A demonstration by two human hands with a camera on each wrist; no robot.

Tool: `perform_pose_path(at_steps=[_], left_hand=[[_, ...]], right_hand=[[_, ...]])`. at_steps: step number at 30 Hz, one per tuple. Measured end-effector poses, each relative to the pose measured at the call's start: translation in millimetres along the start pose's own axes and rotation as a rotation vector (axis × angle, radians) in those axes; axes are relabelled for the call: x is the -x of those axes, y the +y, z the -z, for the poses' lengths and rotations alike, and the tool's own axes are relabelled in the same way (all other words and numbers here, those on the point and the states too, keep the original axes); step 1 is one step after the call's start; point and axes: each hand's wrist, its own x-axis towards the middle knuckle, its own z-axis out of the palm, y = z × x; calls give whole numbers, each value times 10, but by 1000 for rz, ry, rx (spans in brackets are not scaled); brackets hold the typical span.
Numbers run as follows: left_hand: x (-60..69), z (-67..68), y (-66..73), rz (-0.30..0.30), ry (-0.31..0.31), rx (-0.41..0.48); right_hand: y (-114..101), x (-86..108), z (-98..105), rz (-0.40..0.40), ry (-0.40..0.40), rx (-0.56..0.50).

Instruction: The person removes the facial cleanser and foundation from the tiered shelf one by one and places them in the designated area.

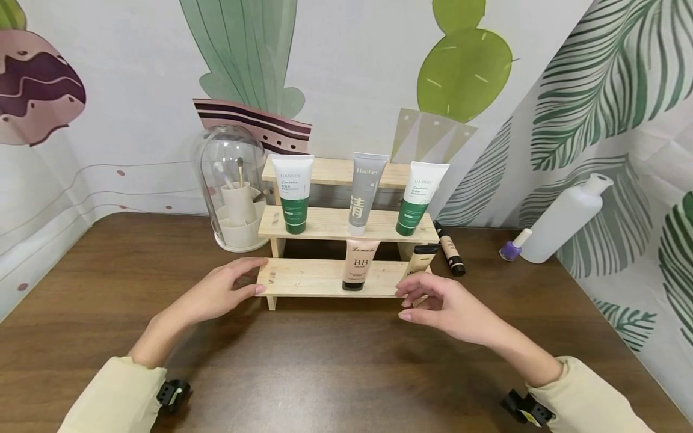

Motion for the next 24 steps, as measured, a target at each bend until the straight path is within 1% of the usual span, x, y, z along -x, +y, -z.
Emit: perform_pose_path(at_steps=[5,7,11,17,21,24], left_hand=[[-1,11,7,7,-6,0],[0,13,8,9,-6,-2],[-2,14,7,10,-7,-1],[-4,13,6,14,-9,-3],[-6,13,2,13,-8,-10],[-6,13,-4,12,-10,-16]], right_hand=[[-60,-82,-135,11,63,5],[-73,-118,-189,27,97,-5],[-84,-190,-289,53,140,-42],[-64,-298,-398,16,194,2],[-25,-373,-445,1,229,8],[0,-416,-474,4,248,3]])
